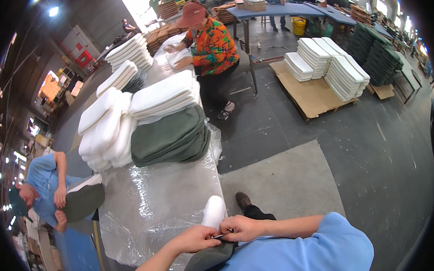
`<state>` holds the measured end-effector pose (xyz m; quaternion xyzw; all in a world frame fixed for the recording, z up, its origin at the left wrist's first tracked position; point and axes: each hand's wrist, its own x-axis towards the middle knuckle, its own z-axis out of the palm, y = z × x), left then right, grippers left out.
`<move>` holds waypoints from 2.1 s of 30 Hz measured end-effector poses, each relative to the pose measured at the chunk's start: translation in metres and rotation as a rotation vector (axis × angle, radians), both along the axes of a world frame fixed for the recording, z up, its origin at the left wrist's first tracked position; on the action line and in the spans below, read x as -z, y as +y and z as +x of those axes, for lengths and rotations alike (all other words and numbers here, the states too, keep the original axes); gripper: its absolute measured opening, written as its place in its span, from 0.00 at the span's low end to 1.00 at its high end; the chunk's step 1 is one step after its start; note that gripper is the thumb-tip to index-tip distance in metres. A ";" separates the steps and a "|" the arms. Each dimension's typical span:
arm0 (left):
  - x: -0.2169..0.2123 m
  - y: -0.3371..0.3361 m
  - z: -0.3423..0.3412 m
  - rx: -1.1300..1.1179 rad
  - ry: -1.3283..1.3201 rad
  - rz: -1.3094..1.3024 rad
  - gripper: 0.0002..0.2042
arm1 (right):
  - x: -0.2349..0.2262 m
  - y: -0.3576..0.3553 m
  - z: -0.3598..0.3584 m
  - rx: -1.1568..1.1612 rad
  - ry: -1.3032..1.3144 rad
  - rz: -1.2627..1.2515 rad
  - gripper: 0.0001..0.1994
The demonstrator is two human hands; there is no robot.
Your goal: The person inserts white foam inserts into green fabric covers at a work table. They repeatedly pick up a foam piece, open a cover, insert the foam, and place the finished cushion on a stack. Other workers are visible nearby performing similar tasks.
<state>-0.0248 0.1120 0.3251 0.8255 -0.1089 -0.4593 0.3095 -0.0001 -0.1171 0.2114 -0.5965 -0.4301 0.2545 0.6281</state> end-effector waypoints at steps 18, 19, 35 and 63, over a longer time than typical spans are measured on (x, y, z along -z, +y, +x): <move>0.007 -0.001 0.007 -0.159 0.082 0.025 0.10 | 0.033 0.000 -0.013 -0.115 0.708 -0.038 0.06; 0.007 -0.002 0.009 -0.160 0.090 0.013 0.10 | 0.033 -0.001 -0.011 -0.134 0.730 -0.013 0.07; 0.013 -0.021 0.017 -0.138 0.019 0.078 0.10 | 0.047 -0.013 -0.027 -0.131 0.946 0.036 0.06; 0.048 0.010 0.052 0.142 -0.872 -0.136 0.09 | 0.032 0.011 0.038 0.305 -0.256 -0.199 0.10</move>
